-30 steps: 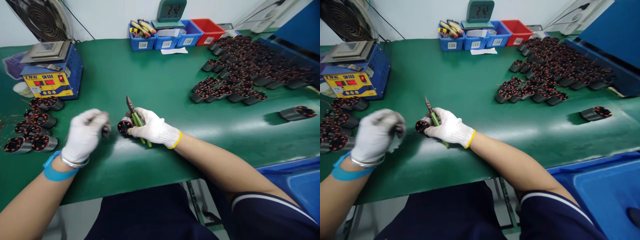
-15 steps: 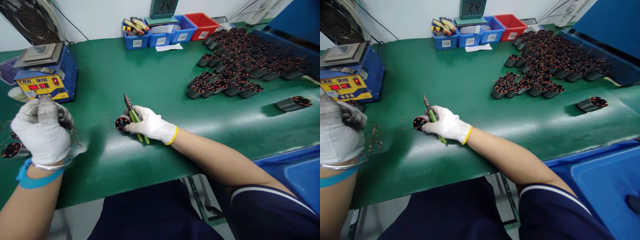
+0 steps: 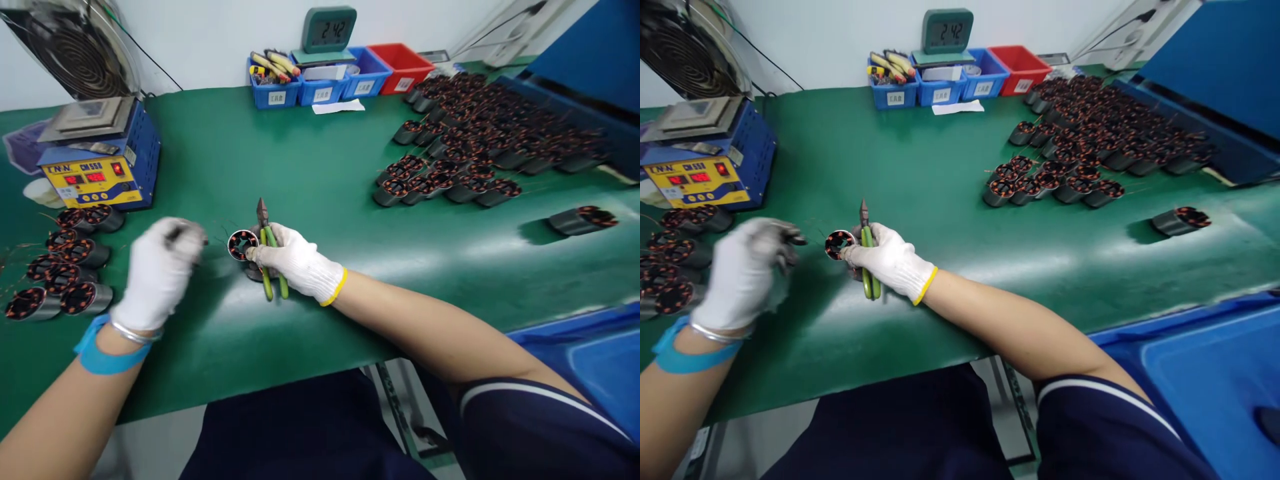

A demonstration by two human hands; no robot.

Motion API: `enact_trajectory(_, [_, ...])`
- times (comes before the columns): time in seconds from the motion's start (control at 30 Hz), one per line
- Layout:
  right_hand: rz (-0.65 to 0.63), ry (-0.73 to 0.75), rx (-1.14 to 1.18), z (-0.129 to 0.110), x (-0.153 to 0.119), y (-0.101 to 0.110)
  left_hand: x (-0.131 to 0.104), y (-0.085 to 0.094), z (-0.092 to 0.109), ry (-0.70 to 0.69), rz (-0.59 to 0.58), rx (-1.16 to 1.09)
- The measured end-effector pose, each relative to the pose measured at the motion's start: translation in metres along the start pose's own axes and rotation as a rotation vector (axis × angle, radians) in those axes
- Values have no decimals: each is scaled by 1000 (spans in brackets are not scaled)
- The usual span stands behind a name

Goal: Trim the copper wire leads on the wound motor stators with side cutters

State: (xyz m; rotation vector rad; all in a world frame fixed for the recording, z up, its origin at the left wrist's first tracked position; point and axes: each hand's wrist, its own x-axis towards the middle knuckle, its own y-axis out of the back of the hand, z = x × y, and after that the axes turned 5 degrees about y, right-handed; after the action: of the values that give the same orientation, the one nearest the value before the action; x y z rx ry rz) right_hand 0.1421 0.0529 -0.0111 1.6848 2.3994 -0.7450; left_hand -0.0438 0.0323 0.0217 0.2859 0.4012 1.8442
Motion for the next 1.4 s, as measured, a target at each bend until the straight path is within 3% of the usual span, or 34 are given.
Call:
enact_trajectory(0.1, [-9, -55, -40, -2, -6, -4, -4, -12, -5, 76, -248, 183])
enact_trajectory(0.2, [-112, -88, -402, -15, -16, 1, -2, -16, -7, 141, -384, 134])
enact_trajectory(0.3, [9, 103, -947, -31, -26, 11, 3, -11, -7, 154, -467, 142])
enact_trajectory(0.37, [90, 297, -1107, -35, -30, 17, 5, -8, -8, 154, -479, 144])
enact_trajectory(0.4, [61, 389, -1131, -34, -31, 18, 6, -7, -8, 153, -485, 131])
enact_trajectory(0.57, [-374, 718, -1253, -12, -30, 16, 10, -6, -12, 199, -571, 44])
enact_trajectory(0.63, [-414, 725, -1327, -6, -28, 12, 10, -8, -13, 232, -517, 22])
enact_trajectory(0.7, [-453, 695, -1390, -4, -28, 7, 10, -11, -12, 252, -375, -23])
enact_trajectory(0.87, [-585, 685, -1433, -6, -30, -1, 15, -1, -8, 118, 173, -323])
enact_trajectory(0.9, [-587, 698, -1418, -6, -30, -1, 18, 5, -8, 105, 182, -303])
enact_trajectory(0.93, [-587, 710, -1404, -6, -30, -1, 21, 10, -8, 113, 113, -230])
enact_trajectory(1.07, [-570, 721, -1397, -5, -30, -1, 22, 14, -9, 169, -429, 136])
enact_trajectory(1.13, [-560, 698, -1420, -5, -30, -1, 16, 3, -9, 122, -496, 154])
enact_trajectory(1.27, [-571, 672, -1413, -5, -29, -3, 5, -23, -10, 48, -373, 109])
enact_trajectory(1.4, [-543, 713, -1372, -1, -29, -3, 14, -15, -14, 26, 90, -62])
